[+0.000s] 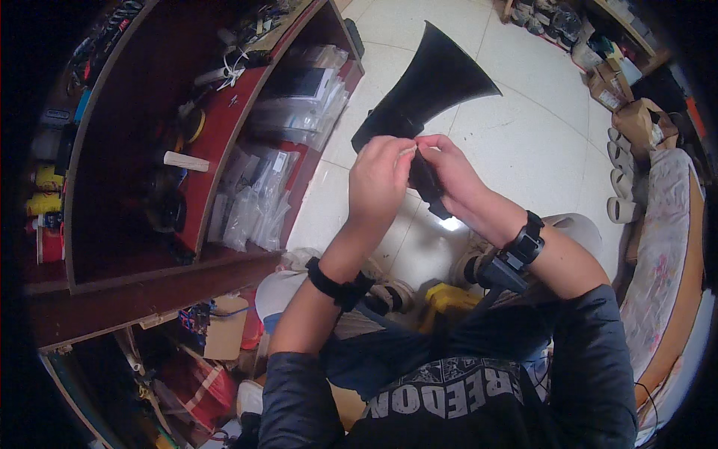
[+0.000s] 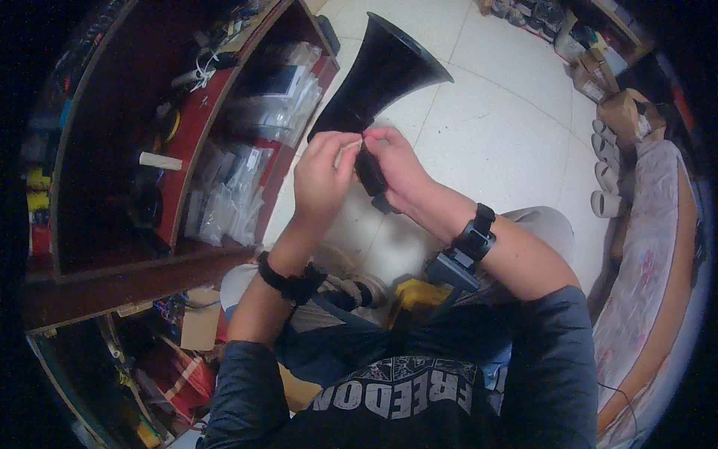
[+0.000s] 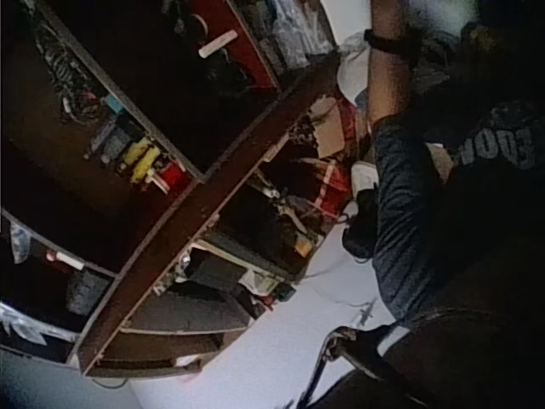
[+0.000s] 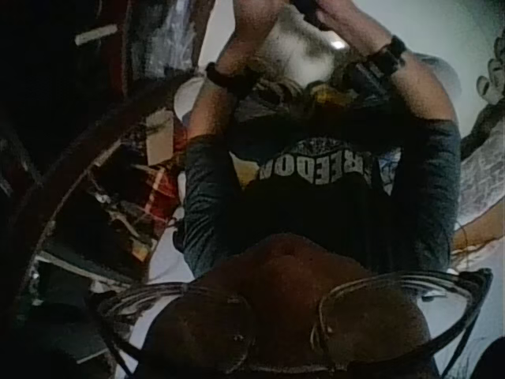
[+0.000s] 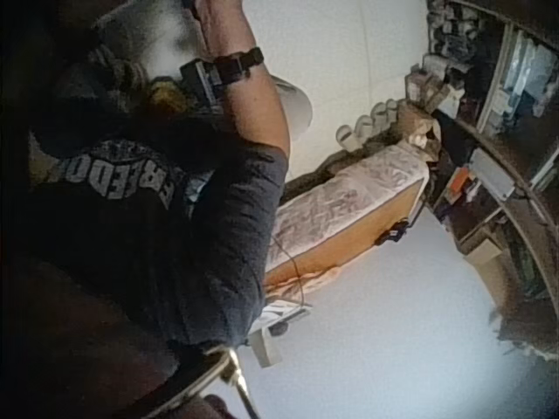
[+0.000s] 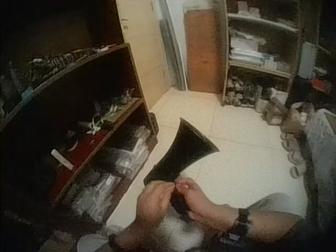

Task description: The person sits on the floor and uses a tissue to wipe the exterior and interior surfaces of a black megaphone. They clean the handle, the bell, and the control panel area, then place the megaphone back on the floor.

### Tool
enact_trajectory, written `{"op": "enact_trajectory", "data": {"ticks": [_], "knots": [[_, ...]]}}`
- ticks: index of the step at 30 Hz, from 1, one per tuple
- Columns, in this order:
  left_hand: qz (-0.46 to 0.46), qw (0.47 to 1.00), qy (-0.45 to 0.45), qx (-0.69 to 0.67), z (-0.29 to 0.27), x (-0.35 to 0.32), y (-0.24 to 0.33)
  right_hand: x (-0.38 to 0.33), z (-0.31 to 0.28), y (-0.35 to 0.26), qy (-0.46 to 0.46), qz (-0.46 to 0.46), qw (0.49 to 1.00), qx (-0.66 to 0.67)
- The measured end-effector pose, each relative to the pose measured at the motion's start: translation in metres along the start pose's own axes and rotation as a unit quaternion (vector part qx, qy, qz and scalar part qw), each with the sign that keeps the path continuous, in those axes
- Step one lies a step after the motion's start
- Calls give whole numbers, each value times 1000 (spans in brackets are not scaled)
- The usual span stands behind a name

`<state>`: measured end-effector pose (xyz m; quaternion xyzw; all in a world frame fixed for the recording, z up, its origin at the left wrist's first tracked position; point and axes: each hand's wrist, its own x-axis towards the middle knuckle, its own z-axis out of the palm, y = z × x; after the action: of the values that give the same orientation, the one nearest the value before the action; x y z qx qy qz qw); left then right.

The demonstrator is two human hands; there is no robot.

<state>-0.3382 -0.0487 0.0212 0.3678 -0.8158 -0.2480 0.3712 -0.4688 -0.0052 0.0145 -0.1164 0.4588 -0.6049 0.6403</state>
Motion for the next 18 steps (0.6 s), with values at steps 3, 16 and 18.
{"op": "enact_trajectory", "data": {"ticks": [3, 16, 18], "knots": [[58, 997, -9, 42, 0, -10, 17, 3, -4, -4, 26, -3, 1000, -8], [85, 994, -11, 65, -4, 7, -1, -3, -3, 0, 5, 30, 999, -18], [42, 997, -9, 63, -6, 14, -11, -8, 1, 1, -7, 45, 999, -17]]}}
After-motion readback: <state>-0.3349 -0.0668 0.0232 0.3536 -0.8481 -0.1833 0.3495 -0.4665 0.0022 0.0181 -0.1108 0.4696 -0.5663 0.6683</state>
